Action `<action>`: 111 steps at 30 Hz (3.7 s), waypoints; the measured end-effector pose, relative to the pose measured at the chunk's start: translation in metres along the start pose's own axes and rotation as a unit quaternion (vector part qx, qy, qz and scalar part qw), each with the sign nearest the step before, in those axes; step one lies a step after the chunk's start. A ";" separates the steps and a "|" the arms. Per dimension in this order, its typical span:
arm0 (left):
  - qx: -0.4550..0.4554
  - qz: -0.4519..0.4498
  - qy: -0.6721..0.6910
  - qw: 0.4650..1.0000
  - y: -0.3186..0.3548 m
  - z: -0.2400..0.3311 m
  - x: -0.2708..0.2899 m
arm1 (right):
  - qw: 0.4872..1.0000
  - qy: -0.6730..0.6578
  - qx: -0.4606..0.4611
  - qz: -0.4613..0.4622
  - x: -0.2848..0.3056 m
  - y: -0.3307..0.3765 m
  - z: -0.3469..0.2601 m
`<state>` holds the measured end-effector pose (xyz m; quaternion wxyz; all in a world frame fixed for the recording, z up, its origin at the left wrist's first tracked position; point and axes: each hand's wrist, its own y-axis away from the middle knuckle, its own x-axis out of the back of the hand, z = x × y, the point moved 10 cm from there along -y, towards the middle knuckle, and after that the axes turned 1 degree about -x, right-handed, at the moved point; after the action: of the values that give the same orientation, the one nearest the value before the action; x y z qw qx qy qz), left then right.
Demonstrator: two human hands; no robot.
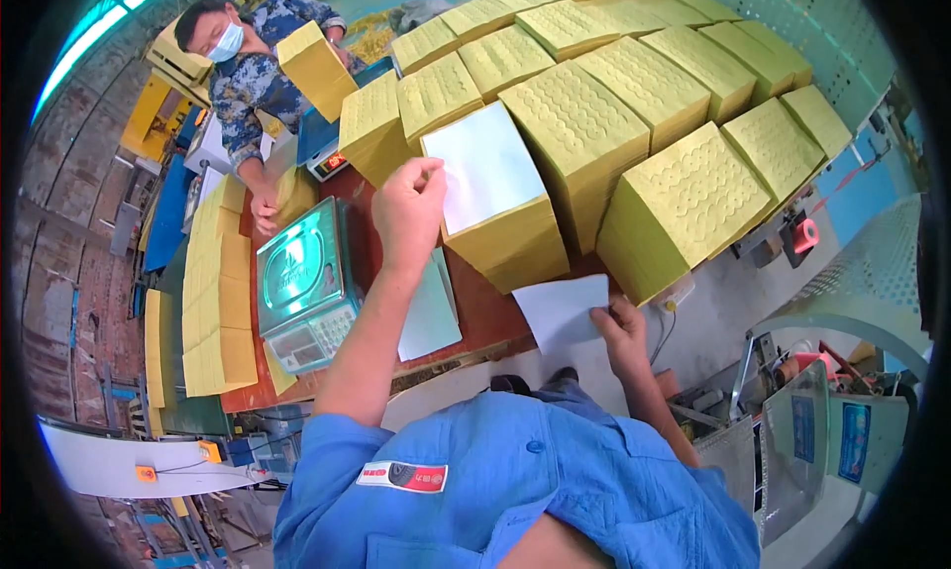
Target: The recorder weighs stacks of yellow paper on a digital scale, inserts a label, and uses a machine to bind them with a strap.
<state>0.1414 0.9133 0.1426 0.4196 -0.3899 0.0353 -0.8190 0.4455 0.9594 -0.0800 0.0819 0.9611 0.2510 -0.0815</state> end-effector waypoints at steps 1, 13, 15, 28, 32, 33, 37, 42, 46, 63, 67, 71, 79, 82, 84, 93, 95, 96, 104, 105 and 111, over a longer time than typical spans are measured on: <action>-0.087 0.046 -0.083 0.992 -0.002 0.020 0.012 | 0.998 -0.055 -0.003 -0.008 -0.001 -0.001 0.001; -0.334 -0.171 -0.098 0.922 -0.015 0.047 -0.073 | 0.985 0.125 0.113 -0.044 -0.042 -0.057 0.004; -0.337 -0.151 -0.093 0.925 -0.012 0.040 -0.072 | 0.995 0.080 0.005 -0.063 -0.042 -0.059 0.025; -0.386 -0.277 -0.039 0.879 0.116 0.061 -0.004 | 0.851 -0.494 -0.174 -0.035 -0.071 0.080 0.104; -0.388 -0.253 -0.074 0.883 0.103 0.041 -0.006 | 0.874 -0.450 -0.181 -0.002 -0.091 0.088 0.097; -0.406 -0.258 -0.049 0.875 0.104 0.040 -0.004 | 0.882 -0.446 -0.150 0.020 -0.087 0.089 0.088; -0.275 -0.328 0.122 0.895 0.100 0.023 -0.003 | 0.886 -0.420 -0.141 0.133 -0.074 0.111 0.082; -0.090 -0.431 0.463 0.769 0.195 0.043 -0.047 | 0.888 -0.388 0.003 0.247 0.030 0.240 0.052; -0.220 -0.440 0.428 0.758 0.302 0.099 -0.100 | 0.861 -0.376 0.084 0.331 0.109 0.377 0.016; -0.515 -0.459 0.279 0.668 0.703 0.219 -0.265 | 0.781 -0.477 -0.002 0.403 0.336 0.712 0.142; -0.285 -0.627 0.330 0.646 0.689 0.204 -0.283 | 0.776 -0.539 0.023 0.327 0.337 0.699 0.151; -0.134 -0.716 0.253 0.637 0.674 0.196 -0.297 | 0.783 -0.466 -0.069 0.406 0.344 0.700 0.172; -0.063 -0.747 0.285 0.597 0.679 0.214 -0.295 | 0.779 -0.189 -0.133 0.583 0.362 0.695 0.151; -0.066 -0.757 0.272 0.590 0.680 0.212 -0.296 | 0.746 -0.077 -0.209 0.627 0.359 0.701 0.145; -0.070 -0.763 0.262 0.587 0.680 0.210 -0.297 | 0.743 -0.043 -0.194 0.639 0.358 0.697 0.138; 0.089 -0.828 0.206 0.514 0.694 0.191 -0.297 | 0.728 0.087 -0.112 0.671 0.363 0.700 0.110; 0.176 -0.829 0.189 0.496 0.697 0.186 -0.295 | 0.749 -0.055 -0.124 0.648 0.359 0.697 0.126; 0.172 -0.827 0.179 0.504 0.695 0.189 -0.296 | 0.764 -0.084 -0.112 0.630 0.358 0.693 0.125; 0.060 -0.836 0.154 0.523 0.712 0.216 -0.287 | 0.818 -0.065 -0.134 0.555 0.379 0.683 0.088; 0.060 -0.834 0.158 0.525 0.715 0.217 -0.287 | 0.825 -0.071 -0.082 0.554 0.386 0.682 0.075; -0.209 -0.744 0.229 0.592 0.729 0.245 -0.283 | 0.819 -0.160 0.141 0.532 0.415 0.680 0.042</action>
<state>0.8831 0.7111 -0.1404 -0.4501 -0.1577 -0.0017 -0.8790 1.1352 0.5611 -0.1242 0.0154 0.9194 -0.3306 -0.2125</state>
